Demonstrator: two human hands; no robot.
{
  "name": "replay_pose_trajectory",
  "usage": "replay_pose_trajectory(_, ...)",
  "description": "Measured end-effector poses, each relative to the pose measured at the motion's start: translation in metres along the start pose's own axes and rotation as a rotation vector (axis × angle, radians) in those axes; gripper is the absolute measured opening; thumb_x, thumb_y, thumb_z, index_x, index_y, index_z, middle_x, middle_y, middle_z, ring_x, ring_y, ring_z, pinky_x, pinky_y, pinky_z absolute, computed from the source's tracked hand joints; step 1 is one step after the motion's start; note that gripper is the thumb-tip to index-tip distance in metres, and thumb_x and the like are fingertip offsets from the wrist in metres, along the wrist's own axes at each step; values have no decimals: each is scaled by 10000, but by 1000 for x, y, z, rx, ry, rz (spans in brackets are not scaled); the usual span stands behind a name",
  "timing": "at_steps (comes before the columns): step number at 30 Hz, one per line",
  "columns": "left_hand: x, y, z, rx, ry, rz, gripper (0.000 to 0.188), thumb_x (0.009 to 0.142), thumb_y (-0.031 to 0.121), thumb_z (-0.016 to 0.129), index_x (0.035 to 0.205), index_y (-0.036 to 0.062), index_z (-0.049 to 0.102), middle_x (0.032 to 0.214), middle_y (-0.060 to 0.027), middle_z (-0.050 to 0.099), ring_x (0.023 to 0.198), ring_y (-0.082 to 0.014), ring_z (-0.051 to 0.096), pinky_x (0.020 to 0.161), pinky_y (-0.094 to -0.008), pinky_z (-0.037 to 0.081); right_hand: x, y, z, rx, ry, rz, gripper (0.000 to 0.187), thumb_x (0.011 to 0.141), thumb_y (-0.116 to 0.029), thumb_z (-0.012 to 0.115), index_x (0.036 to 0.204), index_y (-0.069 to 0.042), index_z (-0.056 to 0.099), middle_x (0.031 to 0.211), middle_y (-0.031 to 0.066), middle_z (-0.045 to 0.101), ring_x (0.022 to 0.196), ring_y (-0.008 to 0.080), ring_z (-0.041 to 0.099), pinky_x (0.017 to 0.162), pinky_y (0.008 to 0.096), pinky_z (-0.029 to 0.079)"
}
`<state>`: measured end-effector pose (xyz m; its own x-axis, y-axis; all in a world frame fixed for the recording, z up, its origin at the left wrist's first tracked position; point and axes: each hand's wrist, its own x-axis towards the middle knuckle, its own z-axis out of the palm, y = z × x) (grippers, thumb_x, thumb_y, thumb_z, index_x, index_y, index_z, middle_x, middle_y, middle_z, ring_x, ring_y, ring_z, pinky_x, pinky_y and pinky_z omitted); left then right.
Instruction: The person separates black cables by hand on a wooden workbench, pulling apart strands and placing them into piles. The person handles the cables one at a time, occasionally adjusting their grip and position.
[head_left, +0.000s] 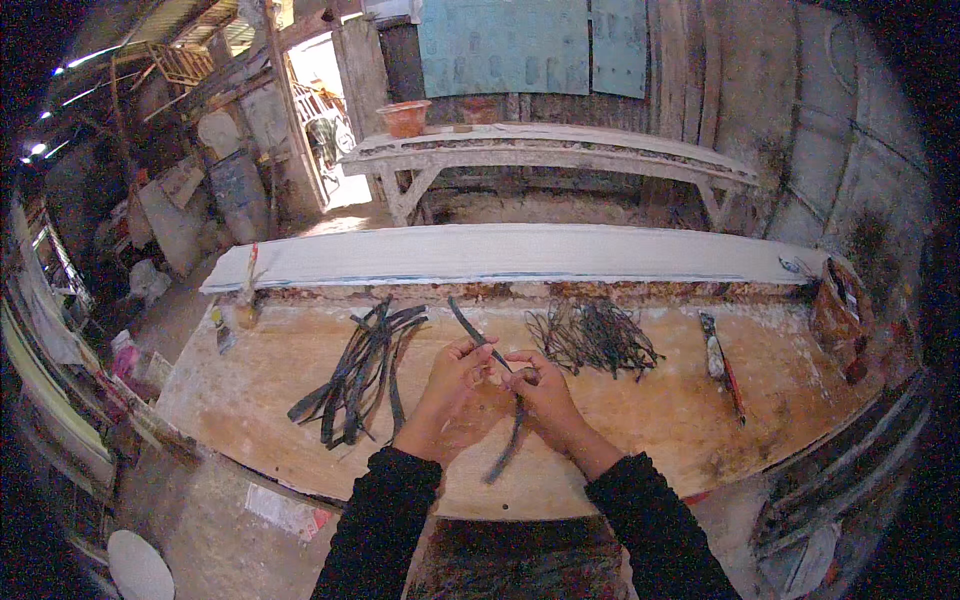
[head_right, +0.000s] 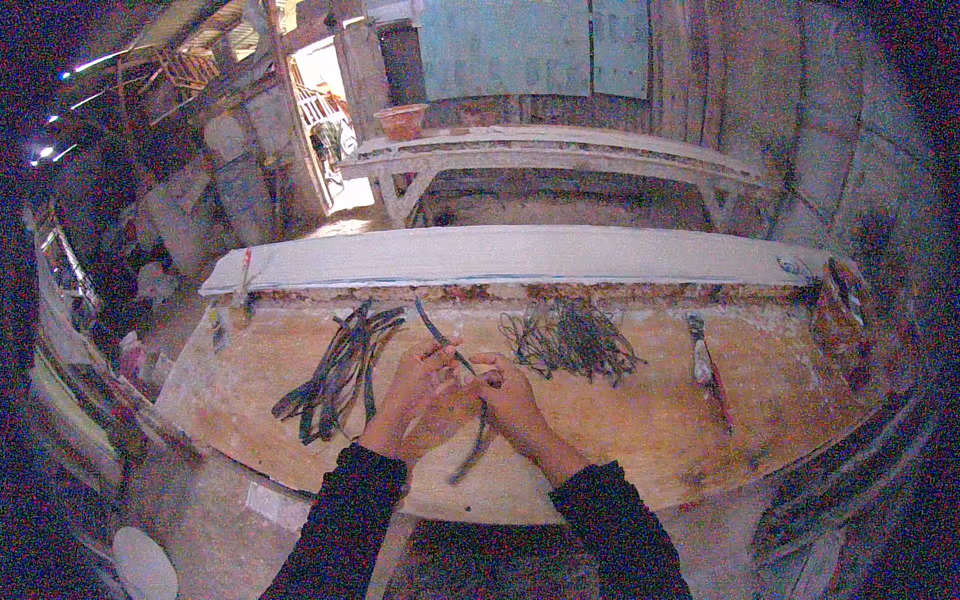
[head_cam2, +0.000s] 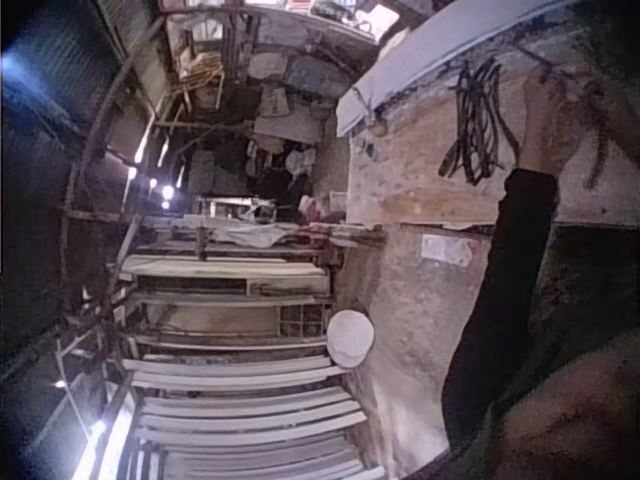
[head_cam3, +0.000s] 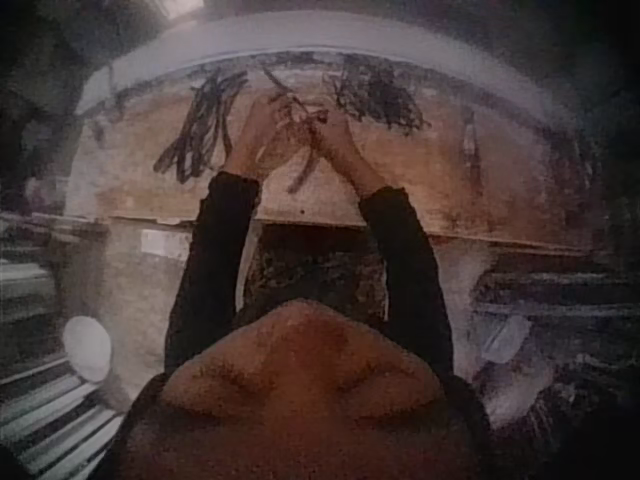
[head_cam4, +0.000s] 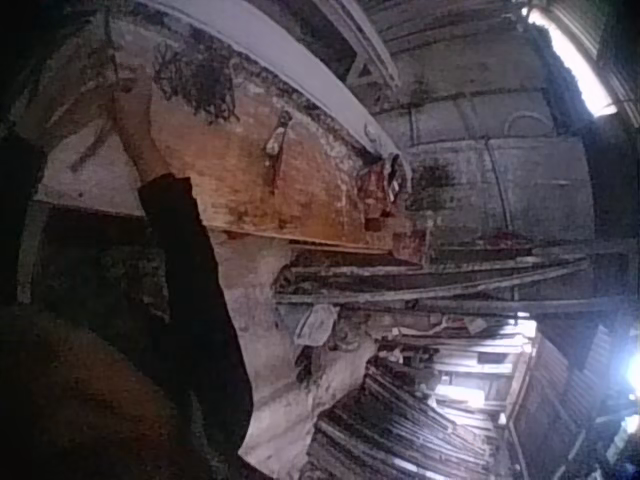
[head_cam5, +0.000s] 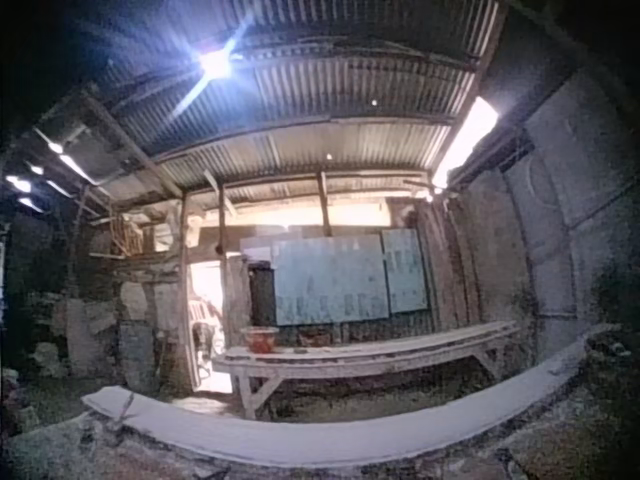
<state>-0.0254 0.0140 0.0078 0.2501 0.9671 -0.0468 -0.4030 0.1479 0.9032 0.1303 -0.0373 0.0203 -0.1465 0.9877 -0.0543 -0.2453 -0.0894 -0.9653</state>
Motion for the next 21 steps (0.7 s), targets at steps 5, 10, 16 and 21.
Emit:
replay_pose_trajectory(5, 5, 0, -3, 81, 100, 115, 271, 849, 166, 612, 1067, 6, 594, 778, -16, 578, 703, -100, 563, 618, -203, 463, 16, 20, -15, -103, 0, -27, 181, 858, -148, 590, 1001, -62, 518, 750, 40, 601, 629, 95, 537, 541, 238, 439)
replay_pose_trajectory(10, 5, 2, -9, 75, 72, 94, 281, 848, 157, 608, 1092, 18, 586, 784, -19, 584, 682, -104, 569, 620, -213, 472, 11, 13, -12, -24, -16, 57, 181, 887, -219, 551, 979, -66, 521, 735, 41, 597, 596, 85, 531, 451, 243, 456)
replay_pose_trajectory(16, 0, 4, 5, 192, 20, 87, 319, 832, 124, 617, 1135, 37, 562, 813, -33, 597, 720, -110, 585, 644, -229, 485, 11, 12, -16, -22, -26, 63, 155, 886, -202, 543, 962, -67, 529, 738, 36, 597, 585, 87, 537, 450, 237, 449)
replay_pose_trajectory(21, 1, -4, 3, 329, -29, 106, 331, 821, 110, 622, 1137, 35, 555, 839, -40, 604, 745, -112, 583, 671, -237, 486, 20, 24, -18, -42, -28, 25, 107, 868, -154, 551, 927, -64, 546, 743, 22, 593, 620, 91, 548, 542, 214, 437)
